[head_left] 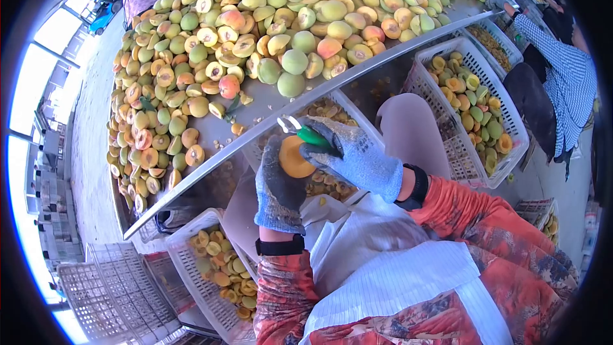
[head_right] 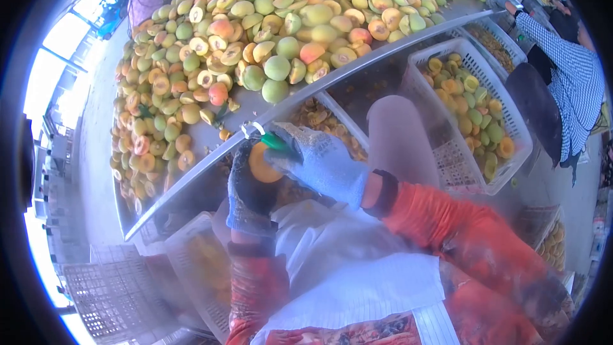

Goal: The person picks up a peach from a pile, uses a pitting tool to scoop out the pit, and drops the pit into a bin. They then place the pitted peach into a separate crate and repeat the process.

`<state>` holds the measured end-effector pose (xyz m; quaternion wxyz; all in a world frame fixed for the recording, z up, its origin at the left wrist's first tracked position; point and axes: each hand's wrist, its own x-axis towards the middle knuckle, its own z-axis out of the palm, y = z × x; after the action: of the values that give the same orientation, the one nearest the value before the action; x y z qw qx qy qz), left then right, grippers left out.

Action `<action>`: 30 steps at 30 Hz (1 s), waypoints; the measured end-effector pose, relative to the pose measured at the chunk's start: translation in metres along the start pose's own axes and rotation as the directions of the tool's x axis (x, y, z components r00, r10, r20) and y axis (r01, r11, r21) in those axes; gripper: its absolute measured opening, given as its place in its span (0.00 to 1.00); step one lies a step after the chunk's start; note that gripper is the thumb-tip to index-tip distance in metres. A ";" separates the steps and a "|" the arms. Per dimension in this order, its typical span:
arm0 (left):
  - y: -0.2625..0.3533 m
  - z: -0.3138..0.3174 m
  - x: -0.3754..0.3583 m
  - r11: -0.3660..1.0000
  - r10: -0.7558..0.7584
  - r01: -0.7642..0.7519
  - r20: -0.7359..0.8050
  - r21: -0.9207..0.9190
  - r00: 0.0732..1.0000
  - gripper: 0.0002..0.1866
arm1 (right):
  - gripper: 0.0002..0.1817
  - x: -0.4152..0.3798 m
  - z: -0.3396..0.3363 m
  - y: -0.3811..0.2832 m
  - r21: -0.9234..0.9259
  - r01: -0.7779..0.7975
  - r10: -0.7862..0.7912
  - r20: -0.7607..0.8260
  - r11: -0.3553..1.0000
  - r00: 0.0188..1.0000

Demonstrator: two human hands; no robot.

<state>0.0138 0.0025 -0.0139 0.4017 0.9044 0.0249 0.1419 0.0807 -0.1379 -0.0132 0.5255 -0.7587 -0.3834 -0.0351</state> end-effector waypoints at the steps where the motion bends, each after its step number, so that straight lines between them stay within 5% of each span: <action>1: -0.003 0.005 0.000 0.964 -0.073 0.047 -0.093 -0.260 0.993 0.23 | 0.21 -0.003 -0.006 -0.003 -0.026 -0.043 0.042 -0.026 0.999 0.999; 2: -0.004 0.007 0.000 0.862 -0.163 0.061 -0.160 -0.504 0.974 0.23 | 0.21 -0.005 -0.010 -0.008 -0.050 -0.089 0.086 -0.057 0.995 0.995; 3: -0.006 0.002 -0.001 0.953 -0.102 0.038 -0.202 -0.300 0.974 0.23 | 0.21 -0.006 -0.014 -0.017 -0.040 -0.171 0.169 -0.060 0.984 0.984; 4: -0.006 -0.004 -0.003 0.954 -0.102 0.037 -0.205 -0.298 0.973 0.23 | 0.21 -0.010 -0.015 -0.018 -0.038 -0.169 0.166 -0.058 0.985 0.984; 6: -0.003 -0.013 -0.003 0.983 0.090 -0.052 -0.214 0.176 0.973 0.20 | 0.27 -0.015 -0.018 -0.018 -0.135 -0.145 0.163 0.131 0.980 0.978; 7: -0.002 -0.012 -0.001 0.983 0.095 -0.058 -0.213 0.177 0.972 0.20 | 0.25 -0.015 -0.017 -0.019 -0.175 -0.038 0.057 0.107 0.984 0.993; 10: -0.003 -0.003 0.001 0.987 0.159 -0.157 -0.242 0.030 0.957 0.21 | 0.22 -0.018 -0.013 -0.016 -0.288 0.005 0.032 0.124 0.958 0.992; 12: 0.001 0.007 0.006 0.921 -0.027 -0.100 -0.317 -0.377 0.948 0.20 | 0.20 -0.022 -0.012 -0.018 -0.349 -0.058 0.110 0.130 0.935 0.985; 13: 0.004 0.010 0.008 0.919 -0.023 -0.102 -0.310 -0.381 0.950 0.20 | 0.20 -0.022 -0.012 -0.018 -0.442 -0.041 0.130 0.173 0.896 0.976; 14: 0.012 0.009 0.011 0.583 -0.229 -0.026 -0.195 -0.812 0.954 0.19 | 0.20 -0.023 -0.014 -0.018 -0.529 -0.019 0.156 0.214 0.848 0.964; 15: 0.017 0.010 0.014 0.067 -0.348 0.042 0.016 -0.997 0.937 0.19 | 0.21 -0.025 -0.011 -0.010 -0.594 0.128 0.013 0.228 0.794 0.973; 16: 0.016 0.013 0.014 0.066 -0.347 0.051 0.025 -0.997 0.938 0.19 | 0.21 -0.028 -0.012 -0.009 -0.596 0.119 0.021 0.224 0.794 0.974; 18: 0.012 0.019 0.016 0.354 -0.306 0.006 -0.110 -0.935 0.946 0.14 | 0.23 -0.027 -0.015 -0.010 -0.727 0.232 -0.026 0.283 0.646 0.959; 19: 0.011 0.021 0.017 0.356 -0.306 0.011 -0.105 -0.934 0.946 0.14 | 0.23 -0.029 -0.013 -0.008 -0.726 0.226 -0.022 0.279 0.649 0.960; 22: 0.004 0.024 0.020 0.238 -0.312 0.080 0.001 -0.968 0.950 0.17 | 0.24 -0.034 -0.006 -0.004 -0.731 0.243 -0.007 0.310 0.638 0.951; 24: -0.004 0.027 0.026 -0.118 -0.349 0.136 0.169 -0.984 0.922 0.20 | 0.25 -0.035 -0.008 -0.004 -0.715 0.265 0.013 0.358 0.647 0.933; 28: 0.003 0.029 0.027 -0.156 -0.321 0.142 0.186 -0.978 0.929 0.19 | 0.24 -0.037 -0.002 -0.005 -0.612 0.081 0.128 0.290 0.787 0.949; 30: 0.011 0.030 0.029 0.035 -0.427 0.133 0.105 -0.991 0.898 0.20 | 0.23 -0.038 -0.002 -0.005 -0.574 0.095 0.059 0.244 0.813 0.968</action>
<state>0.0494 -0.0214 -0.0179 0.9132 0.3545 0.1455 0.1383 0.0514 -0.1593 -0.0261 0.2157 -0.8772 -0.4247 -0.0596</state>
